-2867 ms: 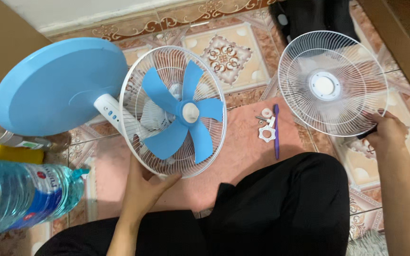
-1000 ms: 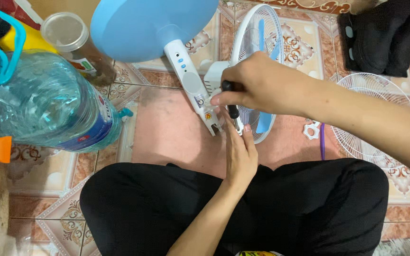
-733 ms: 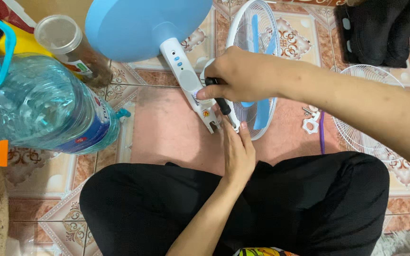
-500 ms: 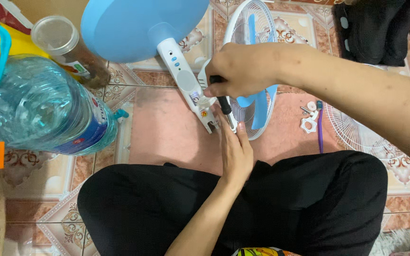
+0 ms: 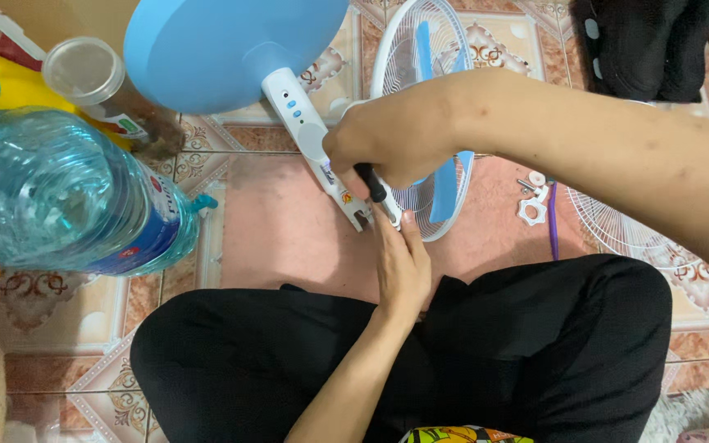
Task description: The person sits on the floor and assembles a small electric fan. They attach the motor housing to the fan blades, secure it with a screwdriver, and then attach the front and rear wire cages to complete the assembly.
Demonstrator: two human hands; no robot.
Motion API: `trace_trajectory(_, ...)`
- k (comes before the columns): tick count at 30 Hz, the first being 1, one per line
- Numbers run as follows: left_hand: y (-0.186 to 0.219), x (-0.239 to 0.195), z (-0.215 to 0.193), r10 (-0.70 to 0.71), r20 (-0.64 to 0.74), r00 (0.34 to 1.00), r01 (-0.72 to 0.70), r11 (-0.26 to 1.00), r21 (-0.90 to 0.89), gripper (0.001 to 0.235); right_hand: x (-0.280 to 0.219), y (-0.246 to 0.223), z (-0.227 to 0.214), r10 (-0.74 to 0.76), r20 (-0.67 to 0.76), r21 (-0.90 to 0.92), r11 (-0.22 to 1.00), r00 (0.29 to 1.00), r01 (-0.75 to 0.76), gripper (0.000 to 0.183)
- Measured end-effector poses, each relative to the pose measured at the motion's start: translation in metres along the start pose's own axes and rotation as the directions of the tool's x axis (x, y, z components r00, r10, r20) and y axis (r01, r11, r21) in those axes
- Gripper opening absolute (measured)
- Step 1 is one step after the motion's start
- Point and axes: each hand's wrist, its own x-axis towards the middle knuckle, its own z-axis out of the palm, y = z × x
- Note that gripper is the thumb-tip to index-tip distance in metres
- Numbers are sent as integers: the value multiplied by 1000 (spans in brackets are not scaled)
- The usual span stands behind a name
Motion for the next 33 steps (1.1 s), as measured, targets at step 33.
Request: trace_trajectory(33,1,2,-7,-103,31,994,103,995,3,73,17,-9,10,77,-218,-119,987,973,-105,40)
